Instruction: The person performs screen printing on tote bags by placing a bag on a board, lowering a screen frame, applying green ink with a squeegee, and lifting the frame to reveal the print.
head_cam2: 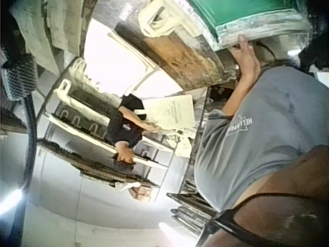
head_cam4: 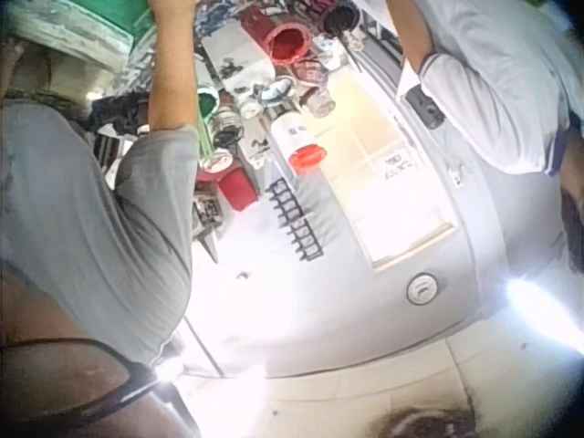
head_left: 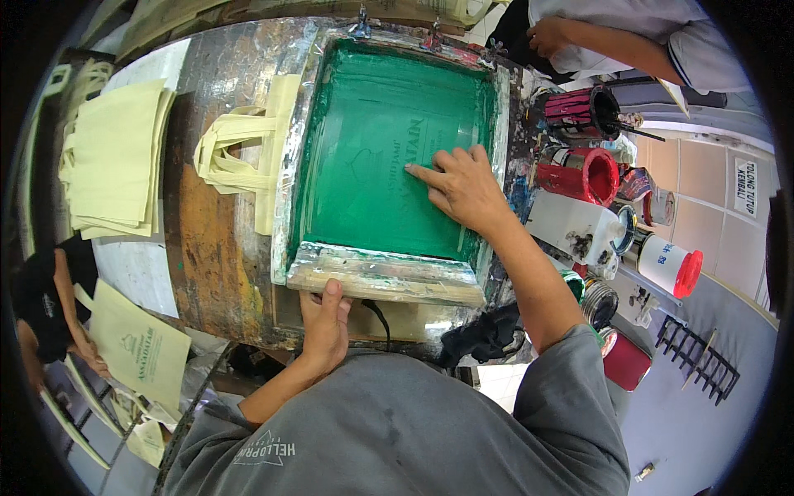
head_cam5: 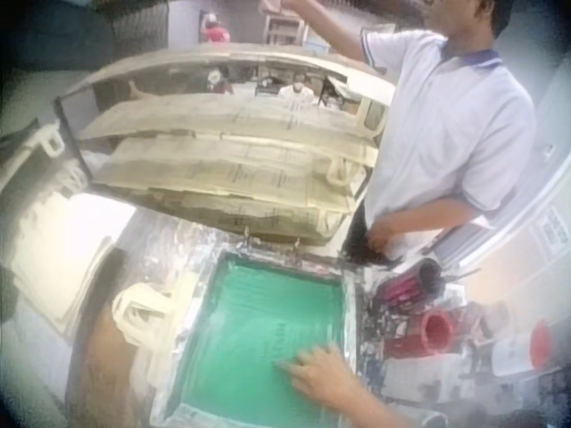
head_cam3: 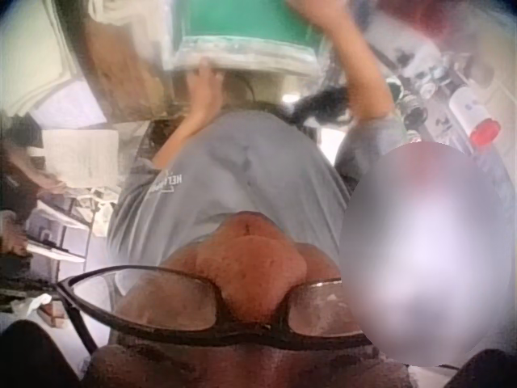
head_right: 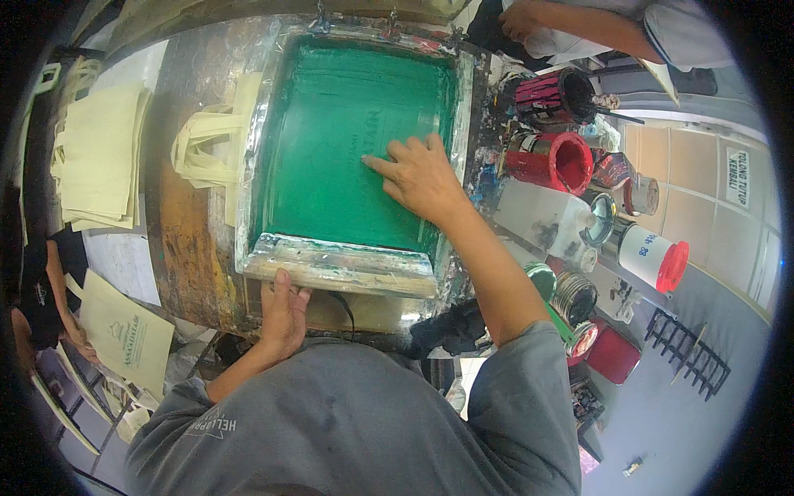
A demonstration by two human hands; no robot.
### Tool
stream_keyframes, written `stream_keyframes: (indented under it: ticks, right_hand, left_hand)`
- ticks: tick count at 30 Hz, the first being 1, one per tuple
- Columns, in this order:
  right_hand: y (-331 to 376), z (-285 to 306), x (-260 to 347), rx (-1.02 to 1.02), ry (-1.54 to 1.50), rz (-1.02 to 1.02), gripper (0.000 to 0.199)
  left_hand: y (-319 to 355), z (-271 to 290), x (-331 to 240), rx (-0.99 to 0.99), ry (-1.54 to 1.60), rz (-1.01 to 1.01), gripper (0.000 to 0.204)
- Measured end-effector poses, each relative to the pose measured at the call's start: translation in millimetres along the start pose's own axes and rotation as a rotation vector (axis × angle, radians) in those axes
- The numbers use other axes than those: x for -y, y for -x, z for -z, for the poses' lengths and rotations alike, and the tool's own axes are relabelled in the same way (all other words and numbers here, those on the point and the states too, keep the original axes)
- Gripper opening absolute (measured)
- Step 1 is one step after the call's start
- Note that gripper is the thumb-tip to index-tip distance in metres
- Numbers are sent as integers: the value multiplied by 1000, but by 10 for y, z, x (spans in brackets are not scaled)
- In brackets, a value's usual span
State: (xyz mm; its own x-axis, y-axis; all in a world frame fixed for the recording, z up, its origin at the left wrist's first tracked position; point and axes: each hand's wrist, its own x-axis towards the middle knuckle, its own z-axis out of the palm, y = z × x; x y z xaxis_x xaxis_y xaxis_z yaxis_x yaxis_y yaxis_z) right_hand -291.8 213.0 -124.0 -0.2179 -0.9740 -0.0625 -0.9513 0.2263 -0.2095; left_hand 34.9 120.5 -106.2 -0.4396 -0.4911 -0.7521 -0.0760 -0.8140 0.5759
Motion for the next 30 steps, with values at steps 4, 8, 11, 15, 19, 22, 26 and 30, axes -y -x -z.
stream_keyframes:
  ticks: [4,8,11,15,19,22,26,30]
  right_hand:
    - [6,3,27,6,4,6,45]
    - [-2,4,34,14,-31,-9,43]
    - [-38,-10,44,16,-43,-28,37]
    - [-73,-43,69,-15,-68,-76,31]
    - [80,72,74,-210,-468,-301,25]
    - [529,294,202,-439,-750,-599,23]
    - [1406,-111,483,-473,-579,-1039,32]
    - [1610,-601,379,-334,-966,-1300,44]
  left_hand:
    - [20,-8,-6,-4,-9,-11,66]
    - [20,-8,-17,12,-17,-13,63]
    - [4,22,-21,22,-3,14,67]
    - [0,-8,-76,9,22,52,76]
    - [9,-34,-85,43,24,20,73]
    - [54,-78,-96,28,40,12,72]
    - [95,-132,-181,49,-45,25,65]
    - [-6,-92,-174,88,-32,59,73]
